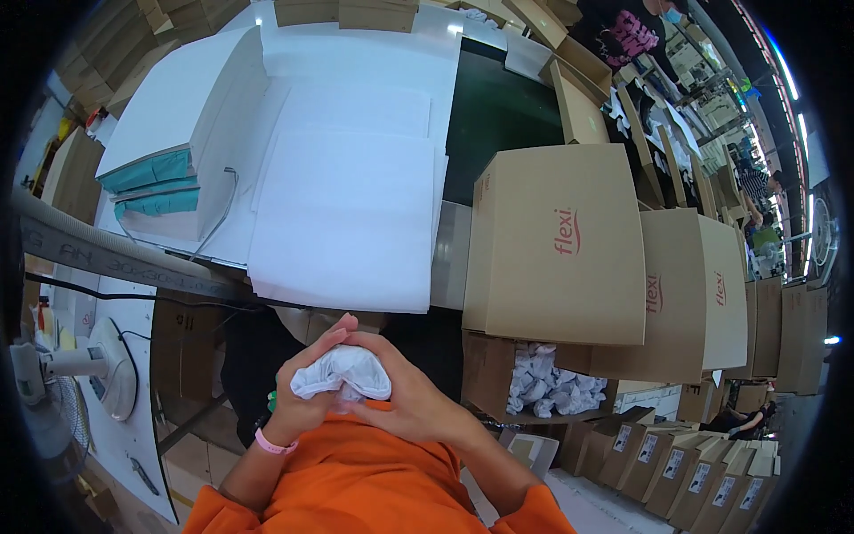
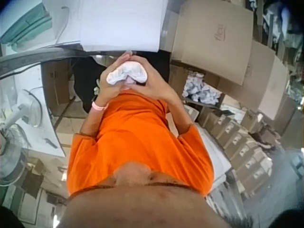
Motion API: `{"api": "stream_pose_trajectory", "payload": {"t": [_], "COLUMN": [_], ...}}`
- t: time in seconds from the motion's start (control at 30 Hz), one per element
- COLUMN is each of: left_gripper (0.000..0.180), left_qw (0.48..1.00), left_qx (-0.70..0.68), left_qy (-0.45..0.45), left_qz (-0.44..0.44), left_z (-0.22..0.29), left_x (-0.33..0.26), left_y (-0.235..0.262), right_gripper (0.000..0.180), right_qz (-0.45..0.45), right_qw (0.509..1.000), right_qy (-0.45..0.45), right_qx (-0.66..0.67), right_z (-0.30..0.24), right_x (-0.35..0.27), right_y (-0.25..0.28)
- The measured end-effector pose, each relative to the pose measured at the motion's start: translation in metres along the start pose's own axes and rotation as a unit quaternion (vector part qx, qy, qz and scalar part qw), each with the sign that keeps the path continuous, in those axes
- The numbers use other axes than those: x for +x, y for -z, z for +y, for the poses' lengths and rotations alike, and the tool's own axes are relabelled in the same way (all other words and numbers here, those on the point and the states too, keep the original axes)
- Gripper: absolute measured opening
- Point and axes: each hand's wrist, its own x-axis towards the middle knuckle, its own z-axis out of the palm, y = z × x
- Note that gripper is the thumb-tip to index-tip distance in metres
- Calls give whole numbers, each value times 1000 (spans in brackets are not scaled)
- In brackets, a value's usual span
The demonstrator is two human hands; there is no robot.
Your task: The recorder wraps individual shoes in white protective tissue paper before placing them in boxes.
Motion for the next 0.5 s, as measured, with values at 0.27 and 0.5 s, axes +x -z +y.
{"api": "stream_pose_trajectory", "payload": {"t": [0.27, 0.5], "left_gripper": [74, 62], "left_qw": [993, 997], "left_qx": [-4, 71], "left_qy": [44, -3], "left_qz": [-112, 11], "left_z": [26, -11], "left_x": [5, -14], "left_y": [6, -8], "right_gripper": [69, 68], "right_qz": [57, 112], "right_qw": [998, 992], "right_qy": [1, 38], "right_qx": [8, -46], "right_z": [26, 22], "right_x": [-9, -5], "right_y": [-8, -28]}}
